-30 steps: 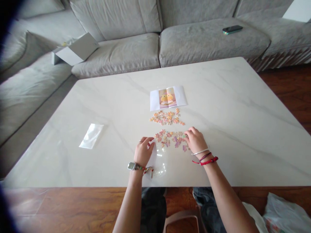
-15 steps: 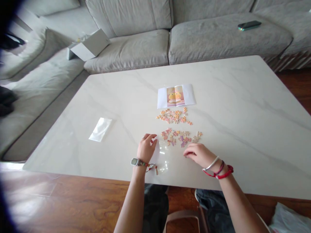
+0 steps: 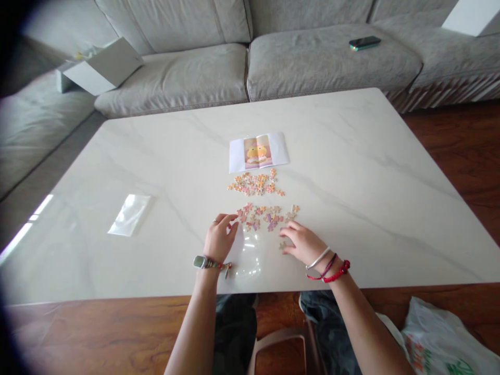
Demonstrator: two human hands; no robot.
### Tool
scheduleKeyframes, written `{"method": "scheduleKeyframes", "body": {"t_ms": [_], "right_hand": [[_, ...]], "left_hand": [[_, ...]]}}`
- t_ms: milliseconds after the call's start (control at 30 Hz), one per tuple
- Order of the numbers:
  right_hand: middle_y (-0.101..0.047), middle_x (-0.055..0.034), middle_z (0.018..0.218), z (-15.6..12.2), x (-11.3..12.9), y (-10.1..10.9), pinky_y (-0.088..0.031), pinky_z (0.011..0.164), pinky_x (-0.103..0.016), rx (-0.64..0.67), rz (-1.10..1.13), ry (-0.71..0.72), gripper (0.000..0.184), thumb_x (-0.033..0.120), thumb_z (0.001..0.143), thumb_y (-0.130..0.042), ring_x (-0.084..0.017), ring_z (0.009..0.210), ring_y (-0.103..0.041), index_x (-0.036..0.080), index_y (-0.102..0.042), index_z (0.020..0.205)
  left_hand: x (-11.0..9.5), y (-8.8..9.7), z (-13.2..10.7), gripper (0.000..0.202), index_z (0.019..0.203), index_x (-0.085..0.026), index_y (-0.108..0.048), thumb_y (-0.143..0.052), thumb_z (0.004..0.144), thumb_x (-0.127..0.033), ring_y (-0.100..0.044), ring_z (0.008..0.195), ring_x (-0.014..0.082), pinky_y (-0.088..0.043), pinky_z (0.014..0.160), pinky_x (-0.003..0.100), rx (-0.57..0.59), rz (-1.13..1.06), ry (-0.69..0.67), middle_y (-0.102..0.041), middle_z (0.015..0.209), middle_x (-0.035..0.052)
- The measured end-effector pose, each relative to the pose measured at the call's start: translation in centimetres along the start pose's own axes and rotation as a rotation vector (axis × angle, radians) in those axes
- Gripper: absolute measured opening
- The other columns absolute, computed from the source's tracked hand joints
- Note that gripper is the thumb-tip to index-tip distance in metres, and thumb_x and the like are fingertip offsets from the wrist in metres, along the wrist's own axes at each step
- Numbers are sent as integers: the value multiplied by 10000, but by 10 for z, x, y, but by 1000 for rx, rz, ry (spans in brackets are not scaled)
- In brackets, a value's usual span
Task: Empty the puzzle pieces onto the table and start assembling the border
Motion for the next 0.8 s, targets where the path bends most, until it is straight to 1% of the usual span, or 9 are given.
{"method": "scheduleKeyframes", "body": {"t_ms": [67, 133, 200, 333, 433, 500, 667, 800], "right_hand": [[-526, -27, 868, -2, 0, -3, -433, 680, -254, 0, -36, -9, 207, 130, 632, -636, -126, 719, -535, 174, -570, 824], [-529, -29, 855, -4, 2, -7, -428, 707, -264, 4, -54, -7, 139, 112, 663, -600, -135, 754, -539, 176, -567, 781], [-532, -30, 847, -5, 4, -11, -426, 718, -263, 1, -45, 10, 115, 97, 698, -551, -132, 762, -542, 182, -566, 775], [-549, -30, 860, -8, 6, -12, -426, 733, -256, -43, 3, 51, 205, 39, 702, -486, -131, 790, -548, 195, -560, 814], [-571, -25, 874, -9, 2, -8, -429, 740, -262, -108, 22, 41, 341, -18, 665, -449, -132, 798, -554, 203, -526, 913], [-587, -17, 860, -8, 0, -6, -431, 741, -265, -130, 37, 32, 399, -32, 651, -436, -130, 790, -561, 208, -500, 963], [-613, -12, 841, -5, -3, -5, -436, 726, -265, -148, 68, 29, 392, -7, 653, -447, -129, 776, -574, 214, -496, 973], [-611, -12, 837, -2, 0, -3, -440, 690, -256, -130, 91, 36, 375, 12, 655, -449, -125, 744, -573, 210, -506, 968]], "left_hand": [[0, -2, -2, 215, 932, -192, -574, -438, 765, -189, -540, 655, 103, -440, 645, 244, -2, 3, 6, -550, 928, 42], [-1, -4, -5, 215, 928, -197, -576, -432, 768, -190, -544, 665, 106, -440, 646, 243, -1, 5, 3, -549, 924, 42], [-1, -7, -10, 218, 929, -201, -576, -424, 773, -192, -548, 682, 110, -440, 648, 241, 1, 6, -5, -547, 928, 42], [-1, -10, -22, 218, 929, -203, -573, -417, 777, -189, -548, 694, 112, -440, 654, 239, 1, 9, -10, -546, 942, 42], [-4, -11, -28, 221, 939, -206, -566, -419, 775, -184, -549, 701, 110, -441, 651, 234, -12, -1, -18, -544, 955, 41], [-6, -11, -30, 218, 940, -206, -563, -423, 774, -186, -549, 703, 110, -442, 647, 232, -13, -7, -32, -545, 954, 40], [-13, -11, -27, 221, 946, -210, -563, -412, 784, -198, -546, 701, 108, -447, 652, 233, -9, -21, -75, -547, 945, 40], [-17, -10, -23, 222, 950, -216, -561, -402, 795, -204, -547, 703, 106, -453, 660, 232, -18, -44, -81, -541, 957, 41]]}}
Point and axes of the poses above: each hand's wrist, its own z-axis towards the middle knuckle, its own y-axis out of the back of the hand, x = y × z, the point moved 6 cm from there along z, towards the middle knuckle
